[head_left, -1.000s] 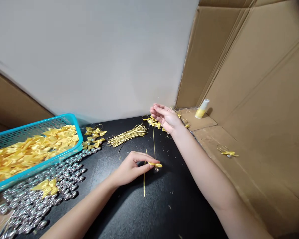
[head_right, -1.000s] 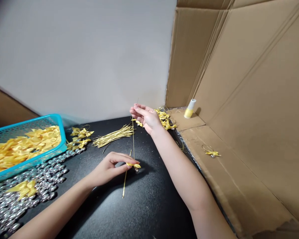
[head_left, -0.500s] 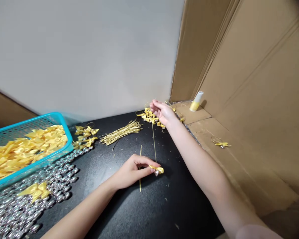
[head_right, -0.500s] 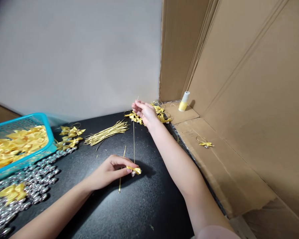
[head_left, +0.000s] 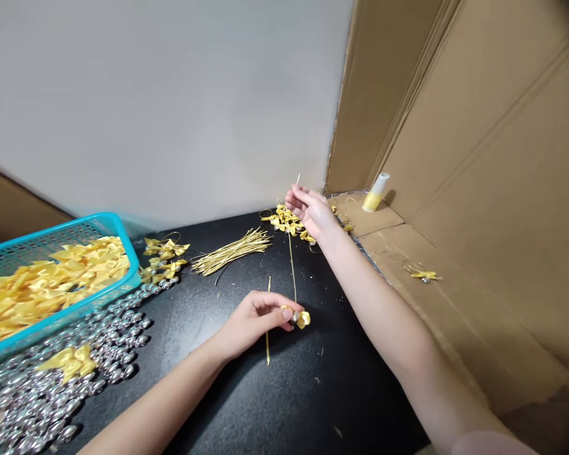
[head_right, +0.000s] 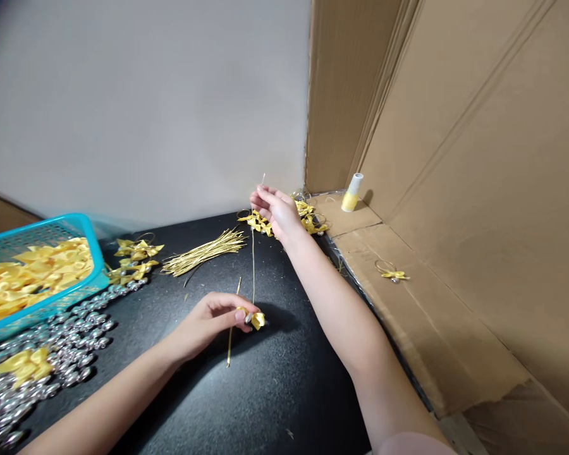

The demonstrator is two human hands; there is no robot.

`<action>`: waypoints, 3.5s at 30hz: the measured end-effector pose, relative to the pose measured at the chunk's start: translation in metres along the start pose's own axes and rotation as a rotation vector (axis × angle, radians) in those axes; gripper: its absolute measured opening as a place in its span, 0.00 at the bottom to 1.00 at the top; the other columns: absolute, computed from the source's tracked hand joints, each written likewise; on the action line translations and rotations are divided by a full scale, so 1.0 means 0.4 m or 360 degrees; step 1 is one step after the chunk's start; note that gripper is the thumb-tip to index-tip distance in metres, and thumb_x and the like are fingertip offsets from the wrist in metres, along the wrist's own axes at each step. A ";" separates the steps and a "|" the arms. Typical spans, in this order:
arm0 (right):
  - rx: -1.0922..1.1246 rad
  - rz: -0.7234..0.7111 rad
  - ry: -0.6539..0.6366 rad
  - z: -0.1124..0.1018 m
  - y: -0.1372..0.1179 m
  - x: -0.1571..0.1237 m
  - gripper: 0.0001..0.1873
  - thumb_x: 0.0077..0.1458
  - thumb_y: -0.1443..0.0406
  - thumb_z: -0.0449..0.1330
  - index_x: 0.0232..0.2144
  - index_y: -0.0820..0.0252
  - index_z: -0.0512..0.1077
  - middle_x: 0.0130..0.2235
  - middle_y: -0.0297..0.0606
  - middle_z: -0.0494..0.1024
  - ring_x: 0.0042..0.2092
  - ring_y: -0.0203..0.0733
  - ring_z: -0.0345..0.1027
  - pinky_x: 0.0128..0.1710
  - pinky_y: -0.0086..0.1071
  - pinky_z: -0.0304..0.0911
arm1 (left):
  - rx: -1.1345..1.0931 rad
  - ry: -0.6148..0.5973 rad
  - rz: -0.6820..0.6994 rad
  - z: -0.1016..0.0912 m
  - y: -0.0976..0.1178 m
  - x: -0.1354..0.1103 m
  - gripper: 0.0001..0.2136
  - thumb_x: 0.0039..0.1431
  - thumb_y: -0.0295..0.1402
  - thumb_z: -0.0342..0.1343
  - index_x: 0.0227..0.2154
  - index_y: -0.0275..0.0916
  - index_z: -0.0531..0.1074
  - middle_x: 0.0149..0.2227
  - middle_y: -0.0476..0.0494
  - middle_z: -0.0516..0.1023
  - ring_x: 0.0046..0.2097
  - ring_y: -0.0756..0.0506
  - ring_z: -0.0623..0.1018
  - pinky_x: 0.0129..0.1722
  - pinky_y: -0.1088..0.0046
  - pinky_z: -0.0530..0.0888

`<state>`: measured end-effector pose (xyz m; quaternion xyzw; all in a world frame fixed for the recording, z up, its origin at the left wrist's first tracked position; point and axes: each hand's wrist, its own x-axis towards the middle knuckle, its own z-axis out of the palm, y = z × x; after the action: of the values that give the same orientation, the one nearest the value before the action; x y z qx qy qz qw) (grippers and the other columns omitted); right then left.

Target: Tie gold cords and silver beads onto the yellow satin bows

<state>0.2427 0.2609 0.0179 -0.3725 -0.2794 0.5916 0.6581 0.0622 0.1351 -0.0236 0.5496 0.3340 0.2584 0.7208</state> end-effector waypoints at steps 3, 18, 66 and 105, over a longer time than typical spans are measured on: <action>0.0020 -0.0010 -0.0044 0.005 -0.007 -0.010 0.05 0.52 0.68 0.64 0.29 0.58 0.70 0.27 0.29 0.76 0.31 0.29 0.72 0.34 0.23 0.70 | -0.0166 0.0097 -0.0020 0.000 -0.004 0.003 0.11 0.46 0.37 0.69 0.30 0.35 0.80 0.31 0.42 0.83 0.31 0.48 0.80 0.32 0.75 0.77; 0.0141 0.0003 -0.0014 0.015 -0.017 -0.013 0.13 0.60 0.70 0.56 0.25 0.57 0.58 0.15 0.17 0.49 0.15 0.25 0.37 0.15 0.20 0.41 | -0.0030 0.0052 -0.0010 -0.002 -0.012 0.004 0.10 0.49 0.32 0.67 0.34 0.35 0.77 0.37 0.41 0.84 0.38 0.48 0.81 0.43 0.71 0.76; -0.0274 0.0050 0.0019 -0.009 -0.044 -0.016 0.09 0.57 0.71 0.58 0.27 0.59 0.63 0.16 0.17 0.51 0.14 0.23 0.36 0.12 0.20 0.34 | -0.0036 0.0354 0.0033 0.041 0.106 -0.069 0.14 0.51 0.30 0.65 0.41 0.37 0.72 0.33 0.47 0.80 0.34 0.51 0.79 0.38 0.77 0.73; -0.1810 -0.0464 -0.1609 0.096 -0.132 -0.270 0.13 0.61 0.65 0.55 0.24 0.61 0.67 0.24 0.28 0.66 0.27 0.31 0.57 0.28 0.26 0.52 | -0.0069 0.0727 0.0434 -0.020 0.190 -0.114 0.16 0.49 0.30 0.68 0.41 0.40 0.73 0.32 0.49 0.79 0.35 0.52 0.78 0.37 0.81 0.76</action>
<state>0.2262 0.1594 0.0909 -0.2972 -0.8529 0.3627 0.2294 0.0262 0.1262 0.0575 0.5013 0.4053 0.4776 0.5970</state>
